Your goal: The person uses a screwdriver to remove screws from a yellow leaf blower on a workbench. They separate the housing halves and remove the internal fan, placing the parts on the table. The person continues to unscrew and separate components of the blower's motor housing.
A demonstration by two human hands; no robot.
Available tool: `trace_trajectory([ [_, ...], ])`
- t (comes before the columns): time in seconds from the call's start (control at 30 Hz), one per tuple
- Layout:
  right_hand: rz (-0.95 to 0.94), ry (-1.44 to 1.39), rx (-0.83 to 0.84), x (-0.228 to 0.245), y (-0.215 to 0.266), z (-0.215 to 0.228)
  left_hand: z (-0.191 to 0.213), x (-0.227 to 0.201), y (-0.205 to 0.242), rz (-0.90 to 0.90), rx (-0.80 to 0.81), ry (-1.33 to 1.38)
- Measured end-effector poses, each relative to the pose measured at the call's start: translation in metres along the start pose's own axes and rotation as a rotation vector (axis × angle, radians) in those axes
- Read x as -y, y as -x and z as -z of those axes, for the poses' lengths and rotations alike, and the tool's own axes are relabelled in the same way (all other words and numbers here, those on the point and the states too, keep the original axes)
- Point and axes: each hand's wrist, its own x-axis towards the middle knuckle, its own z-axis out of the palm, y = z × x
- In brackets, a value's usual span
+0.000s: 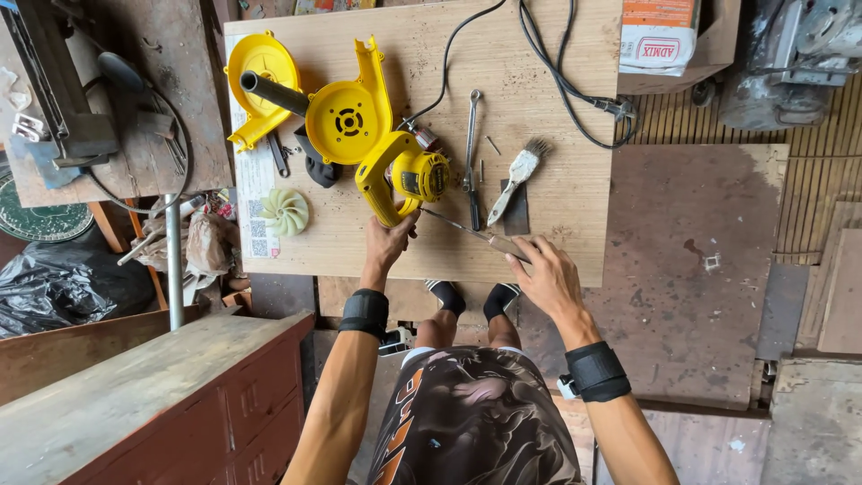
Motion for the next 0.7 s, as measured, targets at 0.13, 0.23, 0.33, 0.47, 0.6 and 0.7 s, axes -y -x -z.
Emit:
trace_trajectory([
  [0.13, 0.053, 0.015, -0.019, -0.002, -0.001, -0.001, 0.0, -0.003, 0.002, -0.031, -0.006, 0.027],
  [0.23, 0.057, 0.011, -0.044, 0.0, -0.001, 0.002, 0.0, -0.003, 0.003, -0.031, -0.002, 0.034],
  [0.33, 0.091, 0.06, -0.072, 0.001, -0.003, 0.003, 0.001, -0.004, 0.002, -0.047, -0.005, 0.06],
  [0.47, 0.042, 0.028, -0.012, -0.001, -0.004, 0.002, 0.0, -0.002, 0.002, -0.033, -0.001, 0.047],
  [0.6, 0.101, 0.038, -0.081, 0.002, -0.007, -0.001, -0.001, -0.004, 0.003, -0.015, -0.006, 0.059],
  [0.7, 0.034, 0.018, -0.01, 0.012, -0.011, 0.006, -0.001, -0.004, 0.004, -0.017, -0.005, 0.073],
])
